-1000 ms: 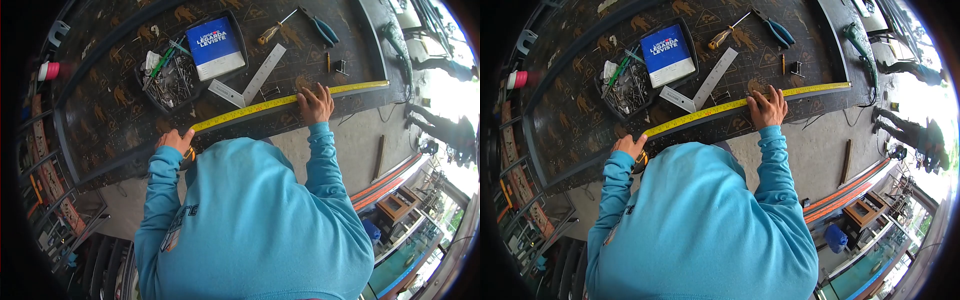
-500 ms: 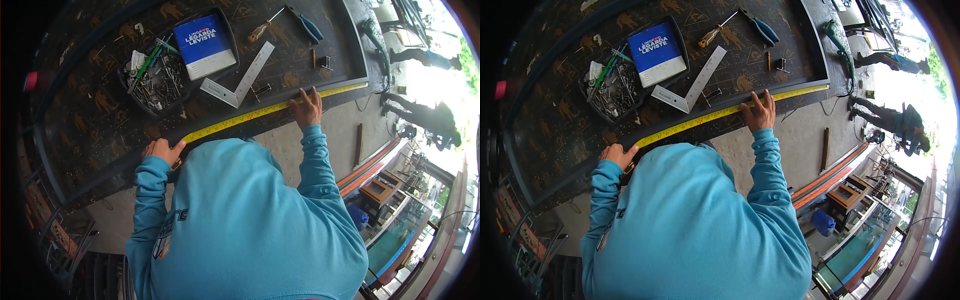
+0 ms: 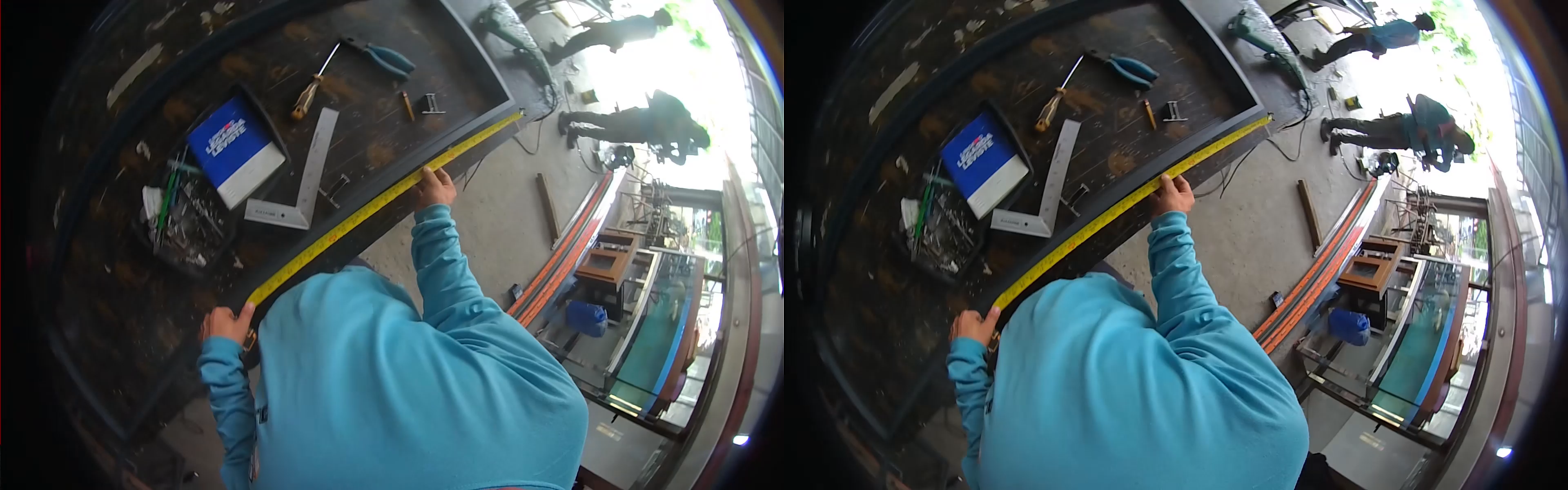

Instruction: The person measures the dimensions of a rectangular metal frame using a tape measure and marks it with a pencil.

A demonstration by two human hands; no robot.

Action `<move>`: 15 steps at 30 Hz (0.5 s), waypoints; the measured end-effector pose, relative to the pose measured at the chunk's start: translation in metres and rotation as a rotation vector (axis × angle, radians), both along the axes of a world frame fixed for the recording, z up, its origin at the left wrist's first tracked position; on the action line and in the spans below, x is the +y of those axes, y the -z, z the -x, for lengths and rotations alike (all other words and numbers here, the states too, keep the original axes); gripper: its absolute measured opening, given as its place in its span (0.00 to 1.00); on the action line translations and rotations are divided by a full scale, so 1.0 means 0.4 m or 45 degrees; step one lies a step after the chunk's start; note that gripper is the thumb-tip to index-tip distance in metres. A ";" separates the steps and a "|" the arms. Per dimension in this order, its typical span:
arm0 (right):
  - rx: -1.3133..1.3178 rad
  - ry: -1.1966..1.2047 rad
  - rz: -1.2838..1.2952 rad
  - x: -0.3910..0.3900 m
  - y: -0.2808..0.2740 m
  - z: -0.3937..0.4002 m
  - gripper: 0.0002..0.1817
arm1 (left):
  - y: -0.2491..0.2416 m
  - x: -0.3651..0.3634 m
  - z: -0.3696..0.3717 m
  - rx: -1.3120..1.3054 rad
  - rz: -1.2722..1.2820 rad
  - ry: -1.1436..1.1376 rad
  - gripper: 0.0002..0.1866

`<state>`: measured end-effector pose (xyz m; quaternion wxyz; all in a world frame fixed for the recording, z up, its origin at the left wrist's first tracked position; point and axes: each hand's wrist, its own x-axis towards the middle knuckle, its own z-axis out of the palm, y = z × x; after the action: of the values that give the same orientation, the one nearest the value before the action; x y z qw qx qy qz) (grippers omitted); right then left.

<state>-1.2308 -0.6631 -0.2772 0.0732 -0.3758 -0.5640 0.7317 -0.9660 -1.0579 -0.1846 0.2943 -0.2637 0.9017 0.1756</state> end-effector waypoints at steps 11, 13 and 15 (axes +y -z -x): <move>-0.267 -0.215 -0.682 -0.016 -0.067 0.050 0.30 | -0.046 0.059 0.024 -0.115 0.015 -0.125 0.34; -0.261 -0.182 -0.643 -0.016 -0.072 0.057 0.31 | -0.055 0.065 0.029 -0.145 0.026 -0.159 0.34; -0.247 -0.209 -0.617 -0.007 -0.068 0.062 0.31 | -0.048 0.064 0.019 -0.083 0.069 -0.141 0.33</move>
<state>-1.2555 -0.6658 -0.2500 0.0472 -0.3684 -0.7557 0.5394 -0.9737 -1.0323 -0.1654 0.3061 -0.3268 0.8800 0.1583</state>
